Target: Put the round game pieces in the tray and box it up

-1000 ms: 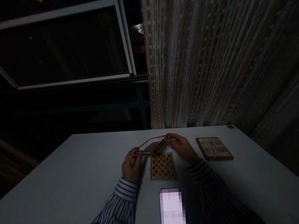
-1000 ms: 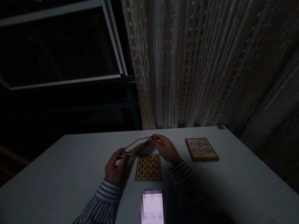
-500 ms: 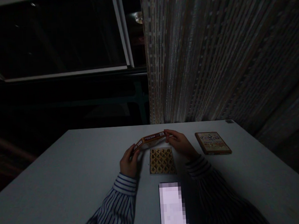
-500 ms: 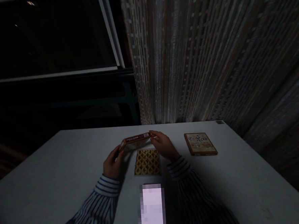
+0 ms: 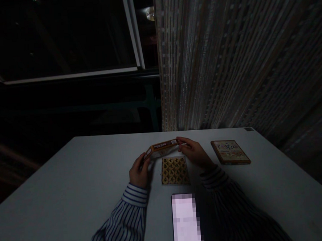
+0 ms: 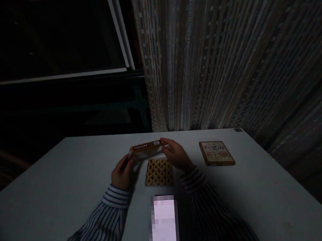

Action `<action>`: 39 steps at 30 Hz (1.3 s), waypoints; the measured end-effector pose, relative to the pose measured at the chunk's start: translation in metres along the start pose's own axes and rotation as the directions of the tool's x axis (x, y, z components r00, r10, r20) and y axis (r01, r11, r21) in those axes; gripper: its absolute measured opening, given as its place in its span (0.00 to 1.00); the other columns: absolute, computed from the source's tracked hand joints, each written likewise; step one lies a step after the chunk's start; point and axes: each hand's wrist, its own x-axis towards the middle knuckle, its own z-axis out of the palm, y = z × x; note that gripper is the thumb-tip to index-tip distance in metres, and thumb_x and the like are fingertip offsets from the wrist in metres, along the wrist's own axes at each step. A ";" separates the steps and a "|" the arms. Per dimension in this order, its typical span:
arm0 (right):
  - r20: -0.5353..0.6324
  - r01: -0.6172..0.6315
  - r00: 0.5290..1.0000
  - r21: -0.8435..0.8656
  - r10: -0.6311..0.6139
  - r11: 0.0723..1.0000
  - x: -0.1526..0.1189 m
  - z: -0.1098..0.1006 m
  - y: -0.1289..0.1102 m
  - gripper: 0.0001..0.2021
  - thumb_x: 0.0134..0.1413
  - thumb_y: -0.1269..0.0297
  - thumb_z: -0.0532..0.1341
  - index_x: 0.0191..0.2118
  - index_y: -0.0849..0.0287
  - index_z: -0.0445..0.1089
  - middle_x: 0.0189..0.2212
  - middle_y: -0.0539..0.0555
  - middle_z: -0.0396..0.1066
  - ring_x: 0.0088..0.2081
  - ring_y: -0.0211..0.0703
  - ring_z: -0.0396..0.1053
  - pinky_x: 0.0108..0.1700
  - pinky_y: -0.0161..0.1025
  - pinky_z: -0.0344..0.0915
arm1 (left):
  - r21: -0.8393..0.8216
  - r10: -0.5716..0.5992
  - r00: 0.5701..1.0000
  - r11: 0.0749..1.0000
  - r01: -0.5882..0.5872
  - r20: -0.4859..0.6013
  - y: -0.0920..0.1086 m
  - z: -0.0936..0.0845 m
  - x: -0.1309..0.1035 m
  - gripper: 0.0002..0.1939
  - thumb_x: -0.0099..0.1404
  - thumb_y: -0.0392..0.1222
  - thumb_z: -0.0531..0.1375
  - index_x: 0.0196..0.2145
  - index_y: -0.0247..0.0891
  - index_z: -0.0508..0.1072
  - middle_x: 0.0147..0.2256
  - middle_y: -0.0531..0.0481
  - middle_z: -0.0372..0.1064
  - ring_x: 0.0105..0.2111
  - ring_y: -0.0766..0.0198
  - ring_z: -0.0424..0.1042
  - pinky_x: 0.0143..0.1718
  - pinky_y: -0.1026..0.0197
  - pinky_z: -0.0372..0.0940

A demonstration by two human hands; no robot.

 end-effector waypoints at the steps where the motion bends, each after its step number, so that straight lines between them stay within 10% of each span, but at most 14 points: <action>1: 0.001 0.001 1.000 -0.001 -0.001 1.000 0.000 0.000 0.000 0.20 0.44 0.66 0.57 0.47 0.60 0.67 0.40 0.55 0.68 0.30 0.35 0.67 0.33 0.33 0.64 | 0.002 0.003 1.000 1.000 -0.003 0.002 0.000 0.000 0.000 0.23 0.57 0.50 0.56 0.46 0.32 0.69 0.44 0.43 0.70 0.43 0.58 0.69 0.46 0.57 0.64; 39: 0.074 0.050 0.996 -0.037 -0.047 0.998 -0.003 -0.002 -0.003 0.23 0.47 0.64 0.56 0.52 0.59 0.60 0.41 0.56 0.65 0.32 0.36 0.67 0.37 0.37 0.65 | -0.162 -0.130 0.992 0.979 0.127 -0.006 0.012 -0.002 -0.002 0.19 0.52 0.47 0.60 0.40 0.33 0.74 0.38 0.46 0.73 0.40 0.57 0.71 0.46 0.57 0.64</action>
